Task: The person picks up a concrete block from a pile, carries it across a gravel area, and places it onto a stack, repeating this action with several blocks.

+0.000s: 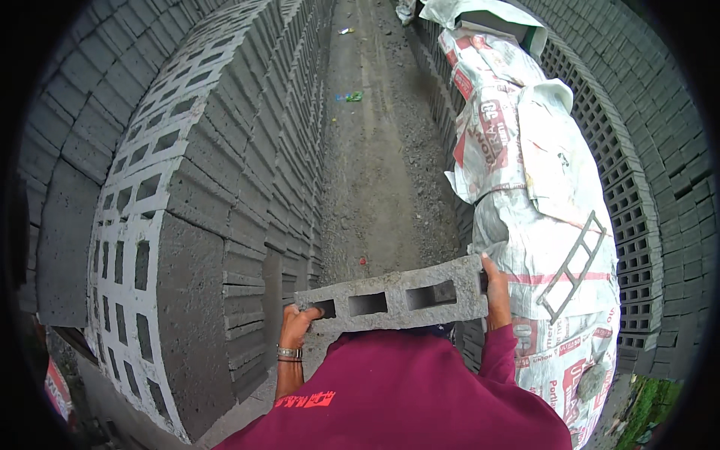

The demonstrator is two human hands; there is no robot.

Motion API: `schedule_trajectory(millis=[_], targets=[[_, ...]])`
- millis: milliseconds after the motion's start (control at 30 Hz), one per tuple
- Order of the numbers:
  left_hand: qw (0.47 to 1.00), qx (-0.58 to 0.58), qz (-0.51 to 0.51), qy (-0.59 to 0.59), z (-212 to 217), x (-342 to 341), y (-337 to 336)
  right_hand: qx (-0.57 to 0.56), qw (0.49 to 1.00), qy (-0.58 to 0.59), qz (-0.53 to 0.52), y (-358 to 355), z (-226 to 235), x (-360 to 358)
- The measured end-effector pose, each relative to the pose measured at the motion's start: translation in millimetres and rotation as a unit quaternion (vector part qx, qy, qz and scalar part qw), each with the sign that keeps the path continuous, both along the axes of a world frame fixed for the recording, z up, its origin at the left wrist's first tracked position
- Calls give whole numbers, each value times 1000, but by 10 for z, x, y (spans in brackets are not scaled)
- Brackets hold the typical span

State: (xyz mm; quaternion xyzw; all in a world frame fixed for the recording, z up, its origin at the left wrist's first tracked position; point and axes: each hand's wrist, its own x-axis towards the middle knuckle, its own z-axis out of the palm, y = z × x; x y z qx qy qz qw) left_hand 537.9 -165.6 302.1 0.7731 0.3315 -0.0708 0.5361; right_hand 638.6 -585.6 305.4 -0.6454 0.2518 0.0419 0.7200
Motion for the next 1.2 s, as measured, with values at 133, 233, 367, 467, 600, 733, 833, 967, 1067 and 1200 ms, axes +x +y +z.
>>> schedule_trajectory(millis=[133,233,367,467,600,733,833,967,1067,1200], targets=[[997,16,74,14,120,713,-37,6,999,-13,39,167,294,1201],[994,-20,106,-24,339,1488,-217,22,997,-9,75,153,194,2195],[992,-42,110,-42,278,2662,-238,72,994,-14,81,171,-78,3469],[995,-41,89,24,99,3588,-46,77,996,-32,35,352,46,4262],[997,-47,59,-25,207,4894,26,82,996,-19,39,78,57,5412],[996,-67,53,-25,481,6110,107,157,986,-43,40,316,485,6511],[993,-74,81,-48,501,6890,200,227,971,-65,32,586,626,7433],[982,-70,161,-63,468,7852,289,128,985,-66,100,619,125,8850],[974,-54,209,-64,526,8385,403,125,978,-66,154,1160,462,9830],[954,-44,289,-58,946,8859,407,89,956,-62,271,1842,971,10877]])
